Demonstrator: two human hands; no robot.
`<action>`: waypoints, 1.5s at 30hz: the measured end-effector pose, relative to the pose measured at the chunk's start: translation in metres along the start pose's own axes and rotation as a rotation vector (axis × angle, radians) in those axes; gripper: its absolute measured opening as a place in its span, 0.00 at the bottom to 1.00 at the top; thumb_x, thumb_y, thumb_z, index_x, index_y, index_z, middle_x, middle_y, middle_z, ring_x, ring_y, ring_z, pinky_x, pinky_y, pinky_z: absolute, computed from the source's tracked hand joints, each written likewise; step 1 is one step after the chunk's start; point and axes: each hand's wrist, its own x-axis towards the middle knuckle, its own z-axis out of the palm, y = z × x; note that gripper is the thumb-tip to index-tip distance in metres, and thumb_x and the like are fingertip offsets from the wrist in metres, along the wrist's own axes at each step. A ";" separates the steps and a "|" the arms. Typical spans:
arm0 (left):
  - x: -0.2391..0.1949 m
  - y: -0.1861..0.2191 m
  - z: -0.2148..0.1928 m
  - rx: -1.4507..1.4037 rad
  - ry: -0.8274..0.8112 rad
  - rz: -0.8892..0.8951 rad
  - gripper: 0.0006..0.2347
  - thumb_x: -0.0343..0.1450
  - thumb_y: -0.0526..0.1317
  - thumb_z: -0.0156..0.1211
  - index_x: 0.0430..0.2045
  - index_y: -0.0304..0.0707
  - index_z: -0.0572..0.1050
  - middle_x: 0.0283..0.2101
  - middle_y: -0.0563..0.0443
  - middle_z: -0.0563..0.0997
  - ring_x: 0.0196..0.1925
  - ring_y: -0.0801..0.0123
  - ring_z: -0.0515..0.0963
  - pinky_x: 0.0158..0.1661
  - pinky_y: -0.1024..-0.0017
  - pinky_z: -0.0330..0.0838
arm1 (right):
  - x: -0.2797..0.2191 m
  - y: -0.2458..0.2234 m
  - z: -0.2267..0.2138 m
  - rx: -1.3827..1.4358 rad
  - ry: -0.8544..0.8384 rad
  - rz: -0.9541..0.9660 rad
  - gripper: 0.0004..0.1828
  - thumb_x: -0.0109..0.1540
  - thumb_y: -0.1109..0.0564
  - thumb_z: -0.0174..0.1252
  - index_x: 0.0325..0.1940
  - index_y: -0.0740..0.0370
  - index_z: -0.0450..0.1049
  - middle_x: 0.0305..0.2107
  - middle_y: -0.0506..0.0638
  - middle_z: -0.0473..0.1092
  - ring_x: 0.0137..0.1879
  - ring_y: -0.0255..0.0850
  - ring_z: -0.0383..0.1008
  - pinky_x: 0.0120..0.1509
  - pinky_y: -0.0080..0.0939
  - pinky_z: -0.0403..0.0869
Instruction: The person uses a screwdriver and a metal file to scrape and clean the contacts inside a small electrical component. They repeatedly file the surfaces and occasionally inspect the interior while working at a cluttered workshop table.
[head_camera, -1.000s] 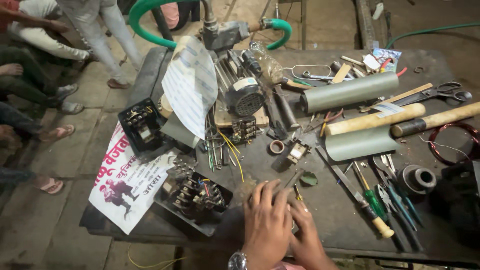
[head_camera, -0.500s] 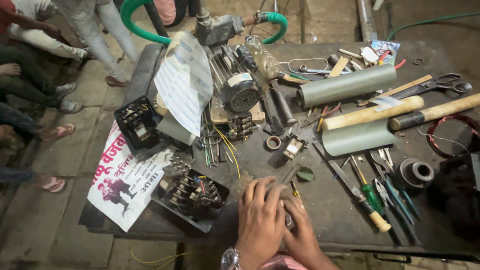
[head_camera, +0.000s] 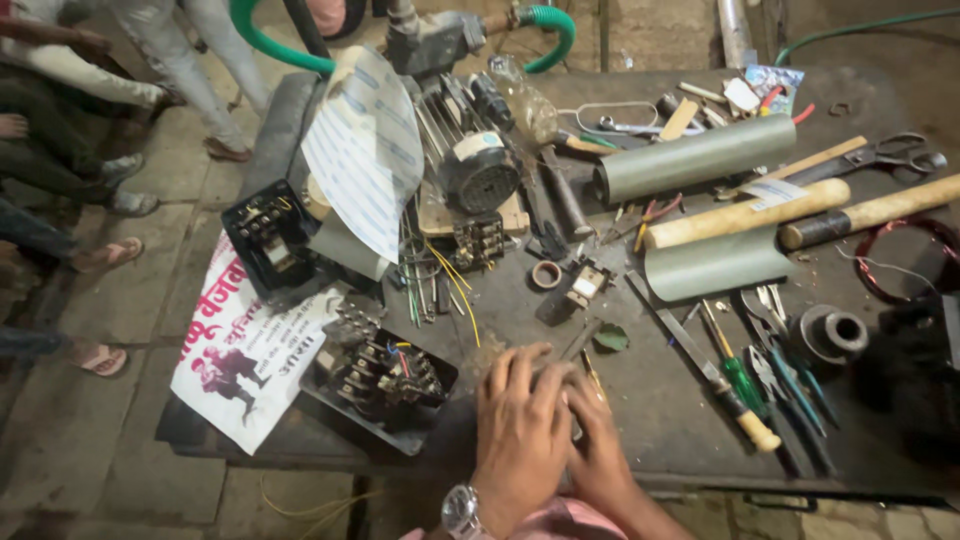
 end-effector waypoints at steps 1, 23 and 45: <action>0.003 0.000 -0.002 -0.001 0.000 0.003 0.13 0.68 0.35 0.56 0.47 0.36 0.76 0.59 0.36 0.73 0.63 0.42 0.67 0.60 0.46 0.58 | 0.004 0.002 0.002 0.011 -0.041 0.054 0.28 0.57 0.62 0.64 0.62 0.67 0.68 0.64 0.65 0.64 0.73 0.61 0.62 0.76 0.54 0.59; 0.002 0.001 -0.001 0.017 0.010 0.009 0.12 0.68 0.35 0.57 0.45 0.35 0.77 0.58 0.37 0.74 0.64 0.44 0.68 0.61 0.47 0.57 | 0.015 -0.016 -0.002 -0.011 -0.044 0.179 0.27 0.53 0.65 0.64 0.57 0.70 0.71 0.60 0.66 0.67 0.69 0.62 0.65 0.70 0.52 0.63; 0.001 0.004 -0.004 0.008 0.026 0.013 0.10 0.67 0.35 0.57 0.41 0.40 0.79 0.58 0.40 0.75 0.63 0.44 0.68 0.61 0.47 0.58 | 0.015 -0.026 0.001 0.078 -0.056 0.236 0.26 0.55 0.66 0.62 0.58 0.69 0.71 0.59 0.64 0.67 0.67 0.58 0.68 0.68 0.48 0.66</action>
